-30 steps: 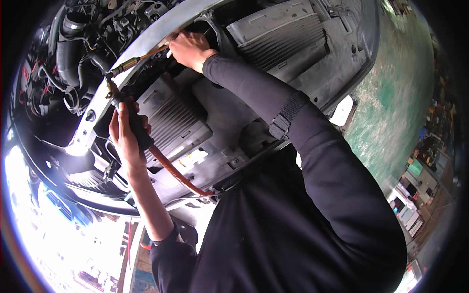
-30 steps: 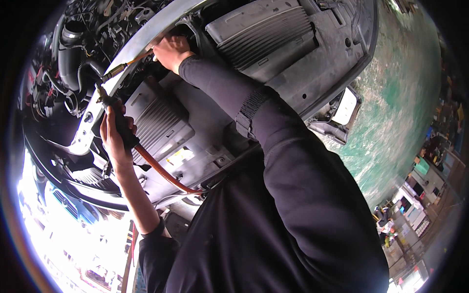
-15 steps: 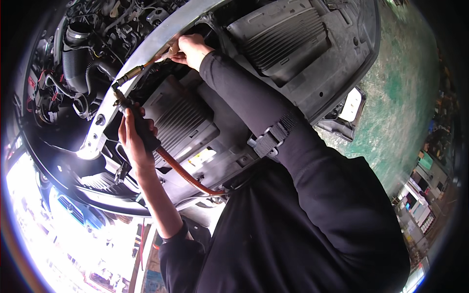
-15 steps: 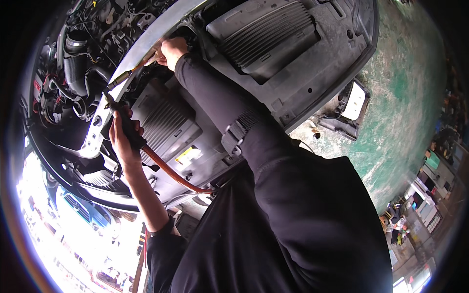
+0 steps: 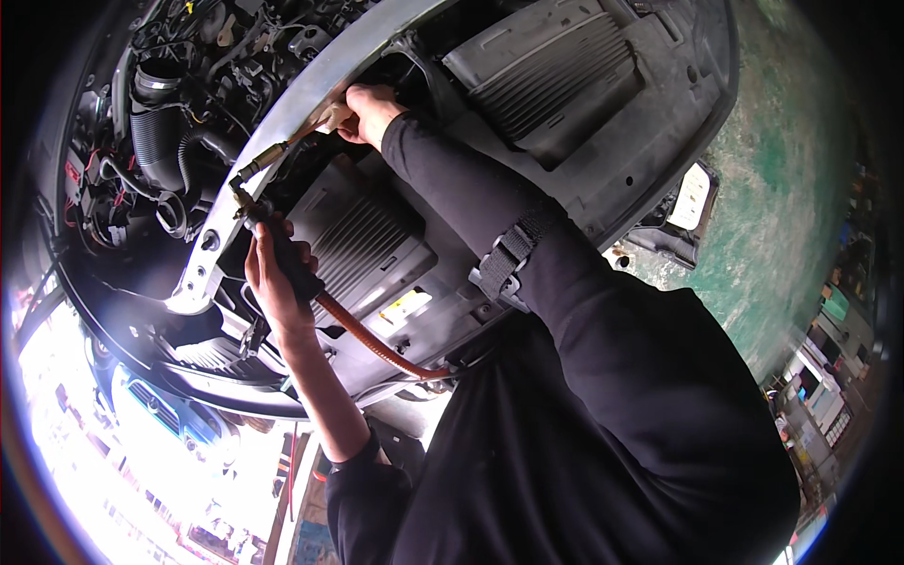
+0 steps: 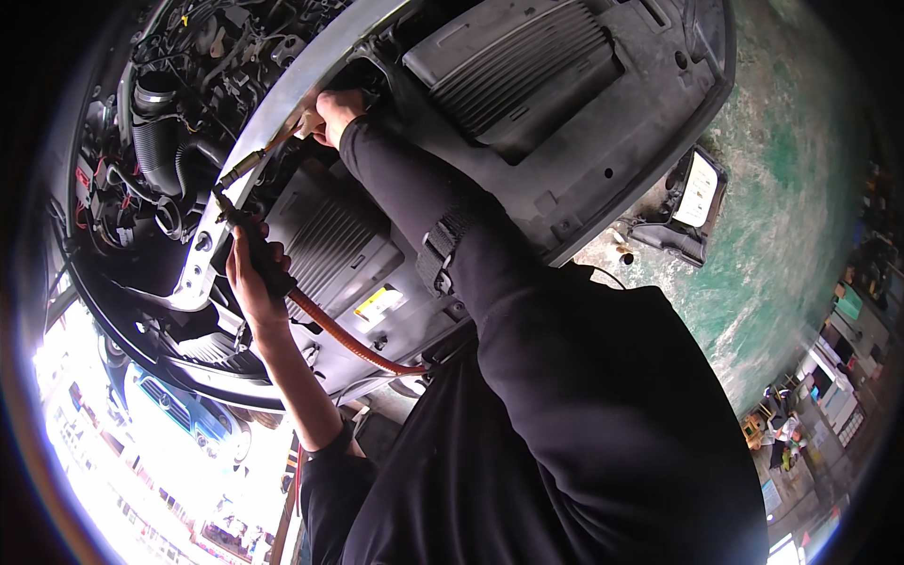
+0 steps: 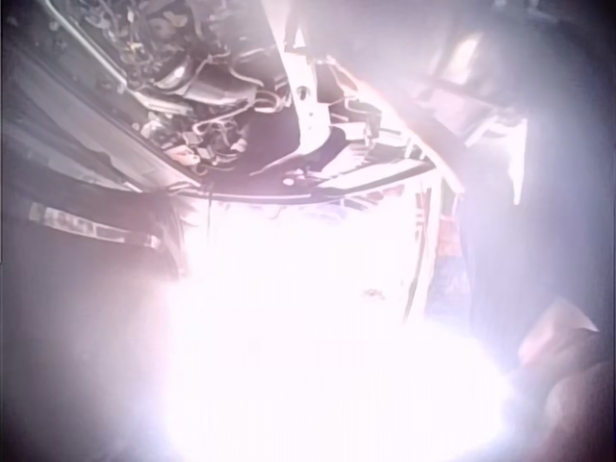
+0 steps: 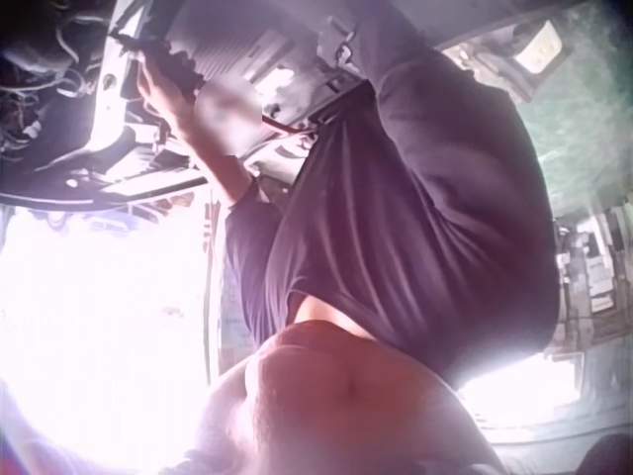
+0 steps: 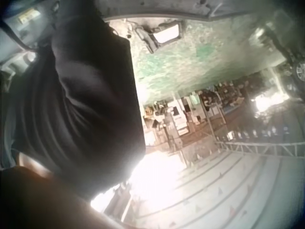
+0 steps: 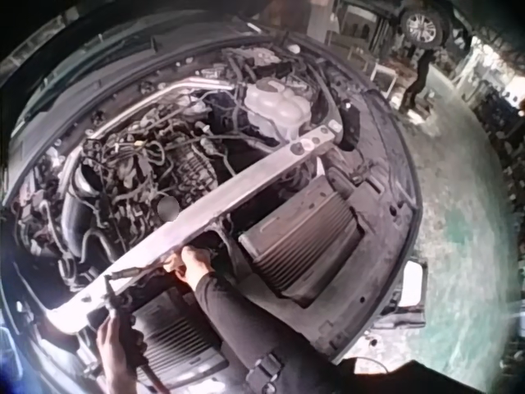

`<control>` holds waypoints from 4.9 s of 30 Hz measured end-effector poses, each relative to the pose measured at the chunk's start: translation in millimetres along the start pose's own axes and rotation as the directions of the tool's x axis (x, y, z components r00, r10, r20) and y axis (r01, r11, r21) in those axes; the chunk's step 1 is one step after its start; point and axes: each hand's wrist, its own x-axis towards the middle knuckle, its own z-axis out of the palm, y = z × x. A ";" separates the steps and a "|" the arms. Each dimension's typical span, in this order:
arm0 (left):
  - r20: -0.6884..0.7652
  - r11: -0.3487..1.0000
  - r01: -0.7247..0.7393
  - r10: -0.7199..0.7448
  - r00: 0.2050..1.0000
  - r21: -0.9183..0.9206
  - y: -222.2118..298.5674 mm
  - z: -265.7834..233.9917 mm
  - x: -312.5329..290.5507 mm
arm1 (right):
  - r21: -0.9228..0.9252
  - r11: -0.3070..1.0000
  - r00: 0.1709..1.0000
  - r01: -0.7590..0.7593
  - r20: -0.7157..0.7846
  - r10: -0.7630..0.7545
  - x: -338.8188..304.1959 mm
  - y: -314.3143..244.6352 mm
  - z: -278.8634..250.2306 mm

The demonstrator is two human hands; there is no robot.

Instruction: The person uses a compressed air nozzle and a cloth to clean the engine bay of a car. They repeatedly direct air at various components while wiping surfaces with the cloth, focusing on the front crossmember and surrounding areas.

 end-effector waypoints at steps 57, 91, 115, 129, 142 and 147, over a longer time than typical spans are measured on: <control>-0.097 0.988 -0.112 0.102 0.990 -0.106 -41.5 -18.1 7.7 | -0.101 0.909 0.902 0.403 0.211 -0.377 -118.3 2.6 -21.3; -0.160 0.954 -0.299 0.295 0.942 0.002 -56.2 -14.2 13.0 | -0.795 -0.435 -0.029 0.422 0.468 -0.884 -140.5 -67.4 -198.0; -0.211 0.939 -0.283 0.322 0.923 0.195 -56.1 -12.3 13.0 | -0.805 -0.422 0.012 0.416 0.470 -0.883 -143.4 -66.4 -197.1; -0.191 0.945 -0.291 0.316 0.929 0.151 -58.4 -12.5 13.2 | -0.756 -0.450 -0.035 0.476 0.495 -0.868 -140.9 -67.1 -199.7; -0.212 0.940 -0.300 0.329 0.920 0.160 -57.6 -12.0 11.6 | -0.743 -0.460 -0.046 0.487 0.504 -0.862 -144.8 -66.1 -197.8; -0.216 0.952 -0.279 0.300 0.929 0.122 -59.2 -13.4 13.6 | -0.785 -0.410 0.034 0.465 0.478 -0.878 -143.6 -65.8 -199.0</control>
